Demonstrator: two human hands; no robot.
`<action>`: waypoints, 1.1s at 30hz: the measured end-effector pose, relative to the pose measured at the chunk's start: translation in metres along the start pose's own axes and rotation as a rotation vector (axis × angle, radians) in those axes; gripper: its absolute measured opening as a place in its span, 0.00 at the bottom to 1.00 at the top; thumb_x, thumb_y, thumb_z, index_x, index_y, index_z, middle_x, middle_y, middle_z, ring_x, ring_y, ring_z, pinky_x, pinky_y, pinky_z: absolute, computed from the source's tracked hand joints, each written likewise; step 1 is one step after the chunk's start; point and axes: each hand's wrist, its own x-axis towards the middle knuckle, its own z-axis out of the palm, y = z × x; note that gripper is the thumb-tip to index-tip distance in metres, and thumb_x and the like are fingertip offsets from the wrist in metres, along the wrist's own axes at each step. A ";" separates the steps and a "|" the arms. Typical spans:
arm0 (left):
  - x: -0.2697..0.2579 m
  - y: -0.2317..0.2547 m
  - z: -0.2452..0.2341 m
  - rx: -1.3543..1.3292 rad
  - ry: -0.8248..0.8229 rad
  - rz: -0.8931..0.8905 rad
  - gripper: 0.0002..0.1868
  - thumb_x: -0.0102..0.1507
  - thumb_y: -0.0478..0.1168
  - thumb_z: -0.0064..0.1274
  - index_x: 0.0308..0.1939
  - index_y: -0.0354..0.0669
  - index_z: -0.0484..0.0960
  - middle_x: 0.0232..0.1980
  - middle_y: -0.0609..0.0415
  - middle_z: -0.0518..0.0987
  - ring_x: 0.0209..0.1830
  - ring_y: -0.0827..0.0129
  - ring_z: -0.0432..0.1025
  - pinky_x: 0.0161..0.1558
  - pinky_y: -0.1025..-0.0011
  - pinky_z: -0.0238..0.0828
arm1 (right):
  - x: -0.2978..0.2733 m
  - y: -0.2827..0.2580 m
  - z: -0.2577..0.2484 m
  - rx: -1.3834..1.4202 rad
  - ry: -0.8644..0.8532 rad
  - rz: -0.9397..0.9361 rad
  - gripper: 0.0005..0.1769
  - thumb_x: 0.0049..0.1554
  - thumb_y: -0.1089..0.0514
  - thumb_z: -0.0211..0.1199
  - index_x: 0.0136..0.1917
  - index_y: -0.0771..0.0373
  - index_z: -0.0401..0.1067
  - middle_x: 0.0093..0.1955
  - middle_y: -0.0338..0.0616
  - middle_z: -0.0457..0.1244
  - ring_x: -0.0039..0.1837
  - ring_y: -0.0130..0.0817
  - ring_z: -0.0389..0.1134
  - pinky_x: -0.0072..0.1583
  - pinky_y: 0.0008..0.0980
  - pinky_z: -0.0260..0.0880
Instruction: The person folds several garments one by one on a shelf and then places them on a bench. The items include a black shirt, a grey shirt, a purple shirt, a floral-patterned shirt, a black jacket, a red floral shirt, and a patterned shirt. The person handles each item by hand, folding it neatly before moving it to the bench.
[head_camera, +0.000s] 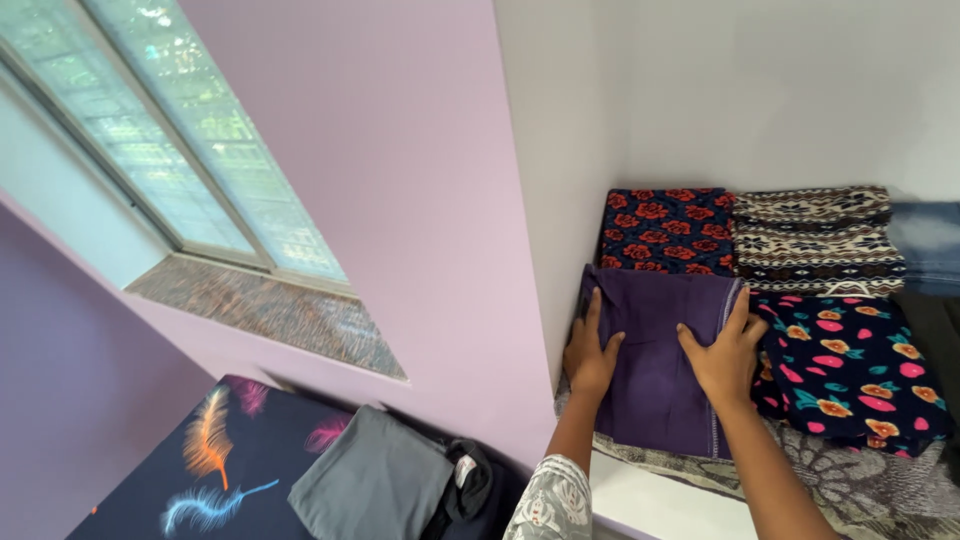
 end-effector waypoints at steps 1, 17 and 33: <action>-0.001 -0.002 0.000 0.013 -0.030 -0.014 0.42 0.66 0.48 0.55 0.81 0.74 0.52 0.62 0.44 0.73 0.61 0.49 0.72 0.62 0.57 0.69 | 0.000 -0.005 -0.006 -0.104 0.007 -0.042 0.66 0.51 0.41 0.73 0.87 0.60 0.36 0.71 0.68 0.51 0.64 0.58 0.64 0.62 0.49 0.72; -0.042 -0.012 -0.014 -0.078 0.168 0.206 0.37 0.52 0.49 0.70 0.65 0.50 0.78 0.54 0.40 0.75 0.51 0.47 0.75 0.51 0.56 0.74 | -0.027 0.029 0.001 -0.152 -0.153 -0.135 0.53 0.55 0.38 0.65 0.86 0.38 0.41 0.76 0.62 0.51 0.60 0.60 0.69 0.56 0.49 0.75; -0.090 -0.052 -0.024 -0.132 0.312 0.434 0.27 0.56 0.41 0.68 0.60 0.49 0.85 0.58 0.31 0.75 0.49 0.43 0.76 0.50 0.58 0.76 | -0.103 -0.008 -0.027 -0.218 -0.062 -0.034 0.43 0.55 0.38 0.67 0.81 0.37 0.59 0.77 0.55 0.52 0.59 0.53 0.71 0.55 0.46 0.75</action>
